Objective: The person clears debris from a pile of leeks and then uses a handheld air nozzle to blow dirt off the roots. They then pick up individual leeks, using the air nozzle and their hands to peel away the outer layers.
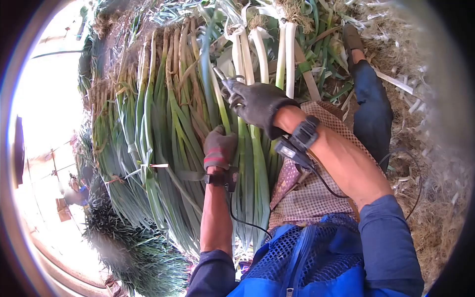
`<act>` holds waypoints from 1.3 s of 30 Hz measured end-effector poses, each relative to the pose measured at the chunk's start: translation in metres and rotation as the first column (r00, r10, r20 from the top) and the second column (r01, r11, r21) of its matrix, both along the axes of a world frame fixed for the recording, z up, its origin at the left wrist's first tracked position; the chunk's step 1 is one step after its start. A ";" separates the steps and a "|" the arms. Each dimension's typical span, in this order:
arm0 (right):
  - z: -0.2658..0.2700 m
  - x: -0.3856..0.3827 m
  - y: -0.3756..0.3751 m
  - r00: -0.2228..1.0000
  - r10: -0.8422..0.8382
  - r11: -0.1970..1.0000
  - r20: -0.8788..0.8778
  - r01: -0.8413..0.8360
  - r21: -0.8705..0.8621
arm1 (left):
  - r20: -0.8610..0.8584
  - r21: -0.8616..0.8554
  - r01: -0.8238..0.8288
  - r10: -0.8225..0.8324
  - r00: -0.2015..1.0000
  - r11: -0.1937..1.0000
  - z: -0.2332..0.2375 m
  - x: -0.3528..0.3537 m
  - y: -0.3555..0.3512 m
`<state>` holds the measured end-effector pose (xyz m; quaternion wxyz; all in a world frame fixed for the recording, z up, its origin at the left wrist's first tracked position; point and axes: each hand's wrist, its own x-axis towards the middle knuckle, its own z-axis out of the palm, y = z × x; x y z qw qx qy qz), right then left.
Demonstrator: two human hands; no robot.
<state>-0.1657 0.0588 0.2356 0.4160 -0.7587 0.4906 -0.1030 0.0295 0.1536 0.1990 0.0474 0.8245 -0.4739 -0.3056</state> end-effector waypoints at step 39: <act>-0.011 -0.077 0.037 0.992 -0.006 1.000 0.125 0.009 -0.026 | 0.128 -0.065 0.101 -0.092 0.987 0.993 -0.033 -0.019 -0.057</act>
